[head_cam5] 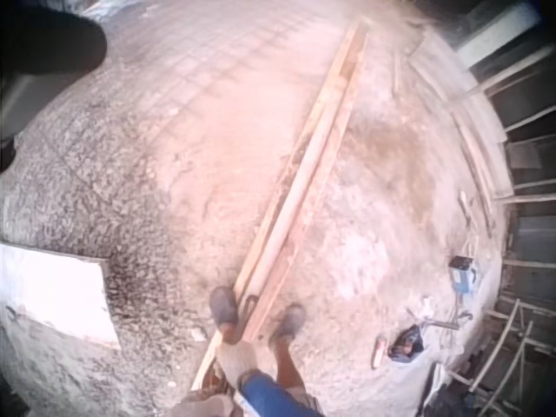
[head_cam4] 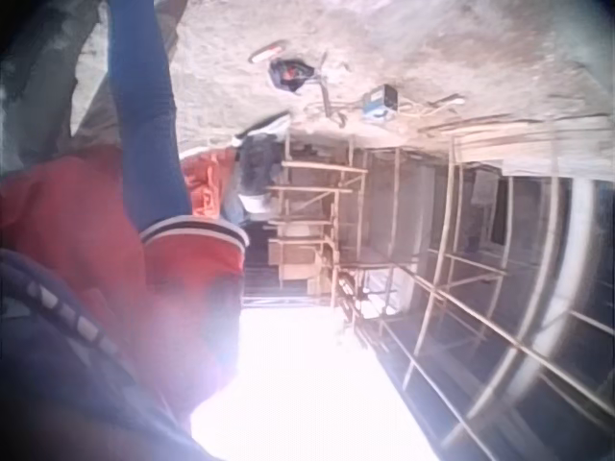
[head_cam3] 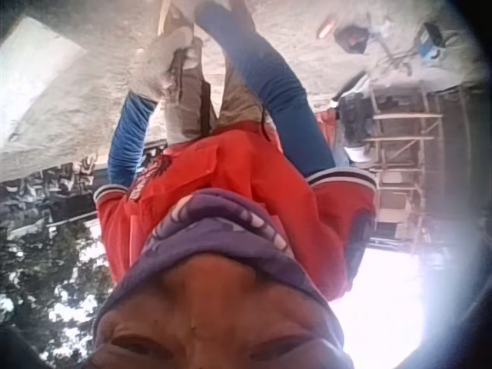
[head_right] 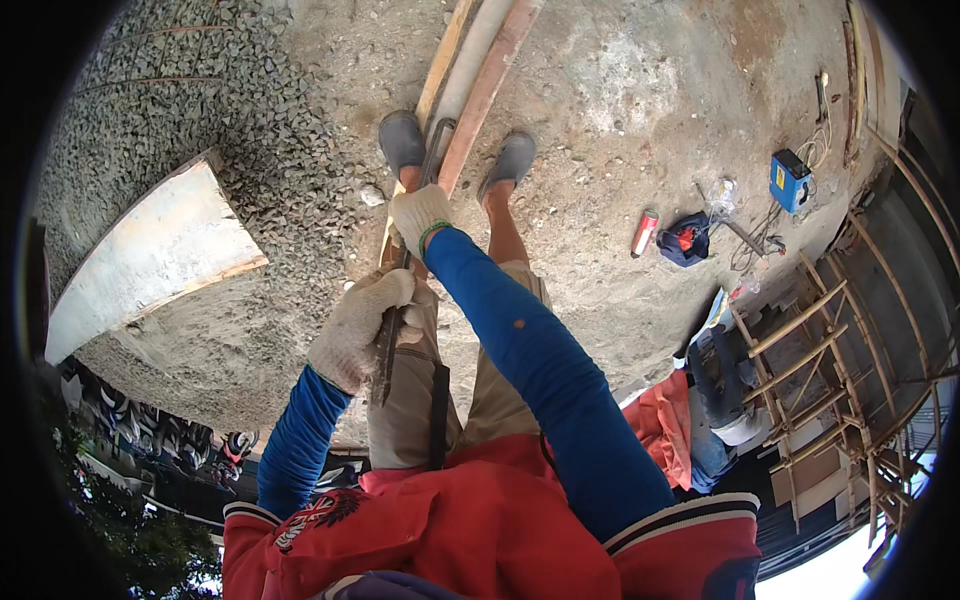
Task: The person bends a long steel rod by hand using a curved wooden beam as a fulcrum. They repeatedly reposition the rod and apply force to create a curved shape, then place the bent rod aside.
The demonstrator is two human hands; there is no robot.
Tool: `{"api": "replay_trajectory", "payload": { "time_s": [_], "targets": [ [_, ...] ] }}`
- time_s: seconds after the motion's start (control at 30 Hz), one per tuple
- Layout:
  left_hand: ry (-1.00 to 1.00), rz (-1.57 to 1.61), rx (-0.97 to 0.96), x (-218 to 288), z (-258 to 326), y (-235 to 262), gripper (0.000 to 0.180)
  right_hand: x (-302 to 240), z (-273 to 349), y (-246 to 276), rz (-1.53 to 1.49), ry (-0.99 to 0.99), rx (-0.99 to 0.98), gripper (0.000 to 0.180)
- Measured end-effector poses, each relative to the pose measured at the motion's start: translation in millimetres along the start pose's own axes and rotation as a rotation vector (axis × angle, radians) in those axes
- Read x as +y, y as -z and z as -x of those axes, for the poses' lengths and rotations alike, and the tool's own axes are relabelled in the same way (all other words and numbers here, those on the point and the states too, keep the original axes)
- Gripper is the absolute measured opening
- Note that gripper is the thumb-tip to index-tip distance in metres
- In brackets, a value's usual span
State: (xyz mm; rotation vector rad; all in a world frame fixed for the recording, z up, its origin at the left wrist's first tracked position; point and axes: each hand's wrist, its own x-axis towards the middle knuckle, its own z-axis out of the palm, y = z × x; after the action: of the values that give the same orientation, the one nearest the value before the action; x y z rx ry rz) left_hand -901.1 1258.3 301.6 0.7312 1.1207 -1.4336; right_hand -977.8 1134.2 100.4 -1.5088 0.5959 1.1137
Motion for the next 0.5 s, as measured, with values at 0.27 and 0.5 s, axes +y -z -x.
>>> {"api": "replay_trajectory", "payload": {
  "time_s": [0.27,0.5],
  "targets": [
    [0.156,-1.762,0.226,138,39,132,0.027,-69,-120,-151,1.062,0.05,0.163,0.016],
    [-0.14,-2.199,0.633,128,32,197,0.052,-102,-160,-180,1.063,-0.066,-0.018,0.03]
  ]
}}
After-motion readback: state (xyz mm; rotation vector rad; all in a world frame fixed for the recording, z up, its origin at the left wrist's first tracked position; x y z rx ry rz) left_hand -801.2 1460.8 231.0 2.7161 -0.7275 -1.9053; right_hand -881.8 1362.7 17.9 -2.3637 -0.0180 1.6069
